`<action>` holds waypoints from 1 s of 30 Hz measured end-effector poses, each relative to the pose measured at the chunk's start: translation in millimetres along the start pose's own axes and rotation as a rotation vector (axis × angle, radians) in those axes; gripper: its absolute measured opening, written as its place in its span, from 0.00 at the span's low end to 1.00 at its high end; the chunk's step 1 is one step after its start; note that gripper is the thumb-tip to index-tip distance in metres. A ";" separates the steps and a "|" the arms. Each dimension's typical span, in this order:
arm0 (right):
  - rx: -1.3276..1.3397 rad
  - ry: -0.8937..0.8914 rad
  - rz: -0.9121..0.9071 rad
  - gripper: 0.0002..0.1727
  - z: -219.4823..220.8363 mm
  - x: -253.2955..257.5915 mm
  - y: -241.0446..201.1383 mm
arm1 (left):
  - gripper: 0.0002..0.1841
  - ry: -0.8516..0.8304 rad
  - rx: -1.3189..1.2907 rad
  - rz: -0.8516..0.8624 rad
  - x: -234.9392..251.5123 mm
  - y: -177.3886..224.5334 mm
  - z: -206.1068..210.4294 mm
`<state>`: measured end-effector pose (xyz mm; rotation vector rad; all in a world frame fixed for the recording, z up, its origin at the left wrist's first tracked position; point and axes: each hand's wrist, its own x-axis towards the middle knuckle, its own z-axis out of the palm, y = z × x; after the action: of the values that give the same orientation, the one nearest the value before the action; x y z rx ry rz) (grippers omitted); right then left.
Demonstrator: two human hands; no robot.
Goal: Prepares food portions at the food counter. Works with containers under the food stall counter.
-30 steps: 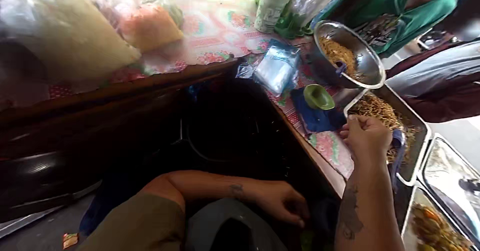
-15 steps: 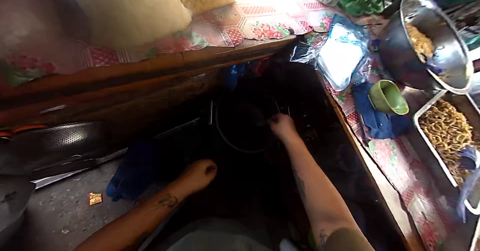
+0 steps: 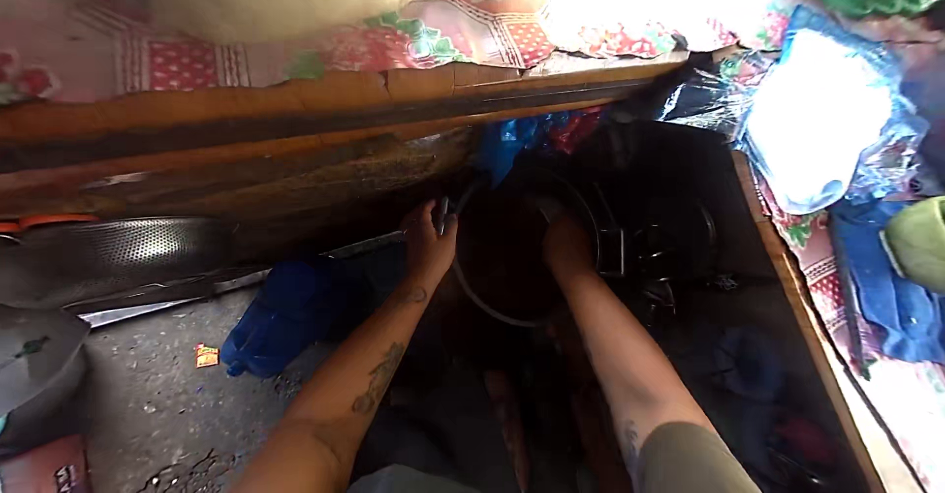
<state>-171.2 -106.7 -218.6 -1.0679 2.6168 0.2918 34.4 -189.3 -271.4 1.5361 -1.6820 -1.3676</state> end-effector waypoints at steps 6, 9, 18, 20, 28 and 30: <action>-0.022 -0.067 -0.229 0.22 57.7 21.4 -57.1 | 0.29 0.005 0.054 -0.003 21.4 -5.8 20.9; -0.108 -0.128 -0.445 0.27 58.0 -15.5 -44.2 | 0.28 -0.010 -0.053 -0.035 22.4 -8.1 21.6; -0.180 -0.007 -0.192 0.25 19.4 51.6 -16.5 | 0.27 -0.111 -0.244 -0.054 17.5 -6.3 13.4; -0.022 -0.077 -0.197 0.24 37.0 52.3 -45.5 | 0.27 -0.118 -0.269 -0.039 17.8 -8.4 13.7; -0.279 -0.208 -0.557 0.25 -6.6 3.6 -17.0 | 0.25 -0.101 -0.346 -0.032 27.2 -19.2 24.5; -0.300 -0.165 -0.449 0.22 -19.2 25.9 -17.4 | 0.24 -0.084 -0.356 -0.027 26.7 -19.8 25.3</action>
<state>-180.2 -141.4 -210.9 -1.6131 2.1554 0.6471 14.9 -202.8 -305.8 1.3172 -1.3740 -1.6617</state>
